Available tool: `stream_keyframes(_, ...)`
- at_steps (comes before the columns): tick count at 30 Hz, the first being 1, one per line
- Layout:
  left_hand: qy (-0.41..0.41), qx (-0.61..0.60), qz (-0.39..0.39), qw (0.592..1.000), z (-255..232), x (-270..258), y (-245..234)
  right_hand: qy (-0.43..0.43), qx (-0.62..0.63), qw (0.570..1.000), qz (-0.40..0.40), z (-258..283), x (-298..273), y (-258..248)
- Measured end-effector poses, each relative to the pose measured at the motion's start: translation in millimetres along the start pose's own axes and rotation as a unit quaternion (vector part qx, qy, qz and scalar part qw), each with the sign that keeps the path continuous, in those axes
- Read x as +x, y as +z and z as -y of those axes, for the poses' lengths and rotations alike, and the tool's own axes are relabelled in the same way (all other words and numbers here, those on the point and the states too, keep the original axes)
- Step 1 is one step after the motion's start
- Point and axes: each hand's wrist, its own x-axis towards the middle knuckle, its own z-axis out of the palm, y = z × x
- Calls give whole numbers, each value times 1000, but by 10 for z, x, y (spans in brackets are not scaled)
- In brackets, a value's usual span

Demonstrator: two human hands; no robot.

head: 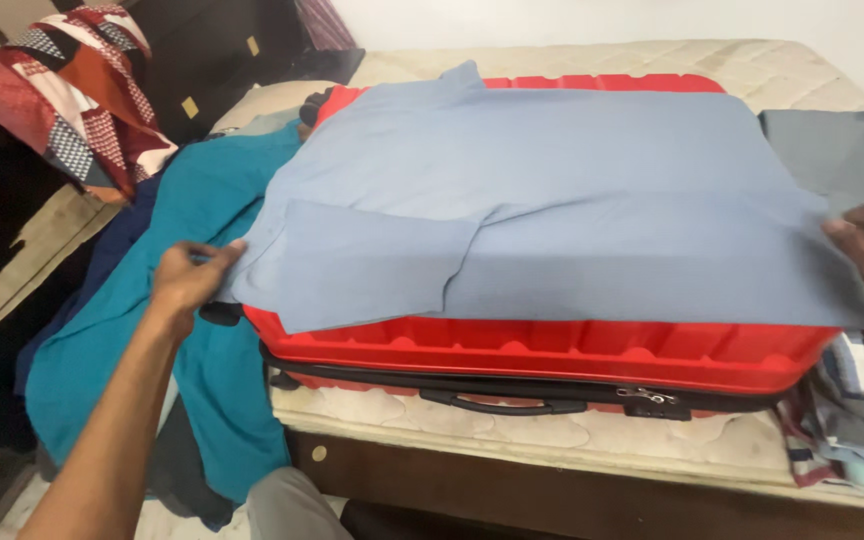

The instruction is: The person folds several garments on a red suitcase placed on a bed. They fold dark jeans, light gray trousers, and a light blue shirt one by one, smoothing each item and stacking them neatly on the suitcase.

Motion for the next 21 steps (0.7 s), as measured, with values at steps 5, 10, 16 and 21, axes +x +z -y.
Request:
stream_keyframes(5,101,106,-45,988,-105,-181,71,-179,-57,981,-36,761,-136,130)
stream_keyframes(10,155,230,-134,951,-41,-234,33,-154,-121,980,14,1138,-195,107)
stream_keyframes(16,141,240,-150,949,174,49,57,-241,-184,950,74,959,-183,214)
stream_keyframes(21,347,175,-128,912,-274,132,304,-283,-126,949,62,1329,-147,318)
